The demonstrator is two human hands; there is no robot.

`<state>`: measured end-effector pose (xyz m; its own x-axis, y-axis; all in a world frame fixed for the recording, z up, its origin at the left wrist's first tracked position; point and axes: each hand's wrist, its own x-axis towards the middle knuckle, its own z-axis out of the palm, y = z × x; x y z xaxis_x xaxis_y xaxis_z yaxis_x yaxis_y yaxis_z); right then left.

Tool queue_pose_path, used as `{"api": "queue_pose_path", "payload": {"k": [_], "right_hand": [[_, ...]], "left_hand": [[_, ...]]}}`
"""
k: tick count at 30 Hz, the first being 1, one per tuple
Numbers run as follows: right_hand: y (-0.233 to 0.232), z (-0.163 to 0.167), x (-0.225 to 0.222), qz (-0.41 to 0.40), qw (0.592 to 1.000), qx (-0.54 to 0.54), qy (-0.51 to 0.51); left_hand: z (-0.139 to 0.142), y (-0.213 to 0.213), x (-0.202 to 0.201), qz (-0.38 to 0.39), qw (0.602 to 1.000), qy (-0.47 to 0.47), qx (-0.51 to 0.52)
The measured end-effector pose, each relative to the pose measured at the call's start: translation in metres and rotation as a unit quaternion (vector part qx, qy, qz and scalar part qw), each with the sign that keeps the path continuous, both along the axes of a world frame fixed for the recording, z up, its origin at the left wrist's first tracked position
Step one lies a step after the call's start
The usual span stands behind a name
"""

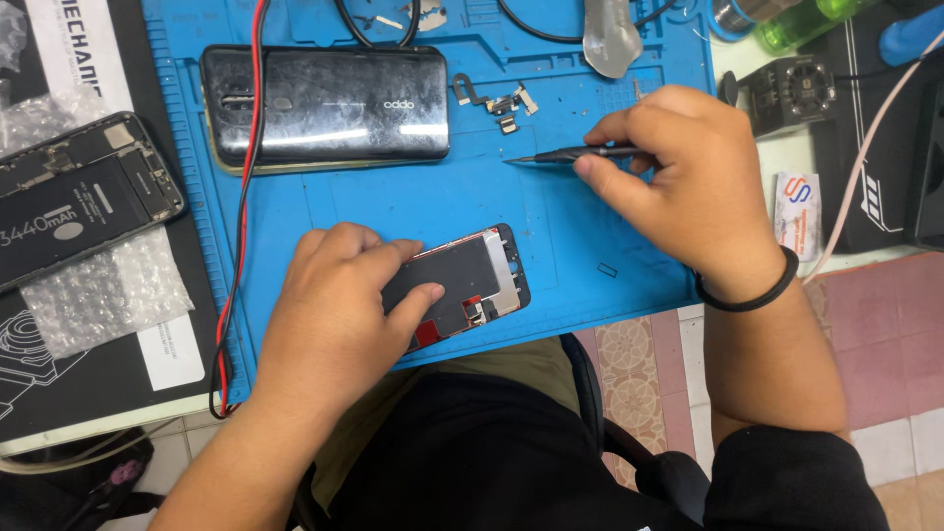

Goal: The person removes a metal shielding plate from a disassembled smartphone, then places it over the battery compartment of another phone. They use a precision screwdriver to tighten screws along the phone's edge and on the internal frame. The person handles the phone and screwdriver throughout.

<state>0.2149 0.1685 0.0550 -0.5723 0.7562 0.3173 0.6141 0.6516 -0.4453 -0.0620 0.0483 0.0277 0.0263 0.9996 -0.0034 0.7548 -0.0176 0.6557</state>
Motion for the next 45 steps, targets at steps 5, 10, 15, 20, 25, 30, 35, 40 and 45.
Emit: {"api": "queue_pose_path", "payload": {"k": [5,10,15,20,25,30,35,40,45], "right_hand": [[-0.003,0.002,0.000,-0.023,1.000,-0.016,0.002],[-0.019,0.013,0.009,-0.063,0.994,-0.072,0.047],[-0.057,0.004,0.017,-0.101,0.948,-0.212,0.213],[-0.080,-0.026,0.014,-0.101,0.901,-0.298,0.298],[-0.086,-0.034,0.010,-0.085,0.894,-0.319,0.303],[-0.086,-0.030,0.005,-0.090,0.900,-0.323,0.277],[-0.092,-0.030,0.004,-0.102,0.898,-0.325,0.279],[-0.101,-0.036,0.002,-0.113,0.891,-0.312,0.310],[-0.107,-0.042,0.000,-0.112,0.887,-0.308,0.325]], "left_hand": [[-0.001,-0.004,0.005,0.013,0.999,0.023,0.035],[0.004,-0.013,0.012,0.044,0.993,0.041,0.098],[0.009,-0.022,0.016,0.057,0.976,-0.142,0.152],[0.004,-0.027,0.026,0.028,0.852,-0.522,0.015],[-0.007,-0.033,0.024,0.011,0.871,-0.490,0.037],[-0.011,-0.034,0.021,0.020,0.869,-0.494,0.029],[-0.012,-0.034,0.023,0.013,0.855,-0.515,0.058],[-0.017,-0.038,0.025,0.018,0.844,-0.531,0.071],[-0.020,-0.043,0.028,0.022,0.842,-0.531,0.091]]}}
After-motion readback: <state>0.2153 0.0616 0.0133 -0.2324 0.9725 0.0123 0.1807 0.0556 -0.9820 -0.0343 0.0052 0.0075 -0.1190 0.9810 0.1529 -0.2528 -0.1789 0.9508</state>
